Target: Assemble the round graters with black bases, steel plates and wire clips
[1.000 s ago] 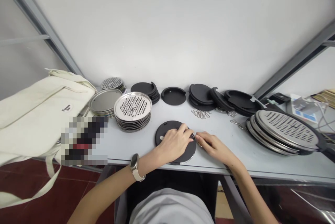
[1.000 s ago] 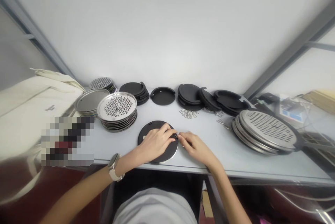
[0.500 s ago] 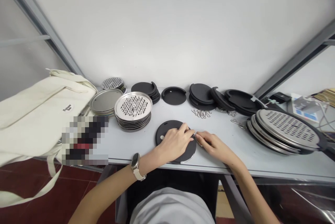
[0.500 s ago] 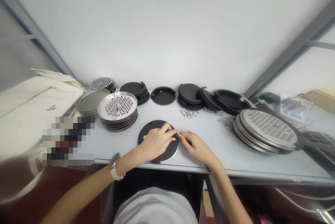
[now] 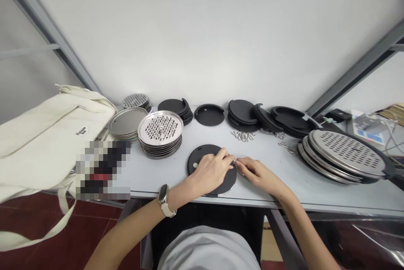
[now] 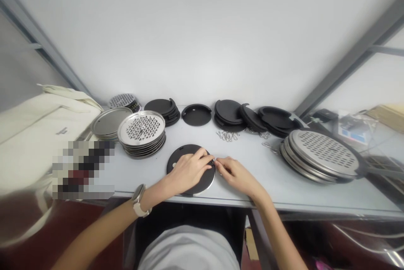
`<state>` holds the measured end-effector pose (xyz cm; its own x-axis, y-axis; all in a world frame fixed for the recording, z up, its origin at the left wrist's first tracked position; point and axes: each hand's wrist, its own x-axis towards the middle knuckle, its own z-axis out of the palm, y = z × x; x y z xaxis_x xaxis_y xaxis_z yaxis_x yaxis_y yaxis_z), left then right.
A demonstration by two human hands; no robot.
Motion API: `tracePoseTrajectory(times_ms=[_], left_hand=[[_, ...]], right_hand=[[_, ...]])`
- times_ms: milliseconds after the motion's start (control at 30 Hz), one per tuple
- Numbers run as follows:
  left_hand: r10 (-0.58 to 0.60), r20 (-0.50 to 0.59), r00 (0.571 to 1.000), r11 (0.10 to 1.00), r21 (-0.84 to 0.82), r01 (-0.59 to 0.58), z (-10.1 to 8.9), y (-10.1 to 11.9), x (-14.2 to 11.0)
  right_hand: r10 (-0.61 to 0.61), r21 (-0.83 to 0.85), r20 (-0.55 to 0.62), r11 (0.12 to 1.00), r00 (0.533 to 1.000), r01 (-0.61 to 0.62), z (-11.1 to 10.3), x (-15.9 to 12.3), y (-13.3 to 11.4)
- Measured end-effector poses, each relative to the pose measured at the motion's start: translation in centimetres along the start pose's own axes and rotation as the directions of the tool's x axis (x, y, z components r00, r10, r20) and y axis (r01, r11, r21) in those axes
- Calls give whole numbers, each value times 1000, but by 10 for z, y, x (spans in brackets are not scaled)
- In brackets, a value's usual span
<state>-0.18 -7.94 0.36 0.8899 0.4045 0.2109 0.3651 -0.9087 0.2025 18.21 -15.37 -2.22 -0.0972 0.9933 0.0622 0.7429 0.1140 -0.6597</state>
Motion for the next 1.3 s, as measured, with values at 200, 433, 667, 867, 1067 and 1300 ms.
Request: tracePoseTrajectory(times_ms=[200,433,667,867,1067,1300], left_hand=[[0,-4,1000,1000,22,0,0,0,0],[4,20,1000,1000,31,-4,-1,1,0],[11,13,1000,999,49,-12,-2,2,0],[3,33,999,999,50,-5,-2,2,0],[9,10,1000,998,60,-10,-2,2,-1],[18,6,1000,998,65,-18,-1,1,-1]], right_hand=[[3,-19,1,1000,1000,-3,0,-1,1],[4,-2,4,1000,1000,-4,-1,-2,1],[-10,57,81,998,997,5,-7,1,2],[-22,103,101,995,995,11,-10,4,4],[13,70,58,997,998,-17,-4,-1,3],[44,23,-8,999,999,-44,4,-5,-6]])
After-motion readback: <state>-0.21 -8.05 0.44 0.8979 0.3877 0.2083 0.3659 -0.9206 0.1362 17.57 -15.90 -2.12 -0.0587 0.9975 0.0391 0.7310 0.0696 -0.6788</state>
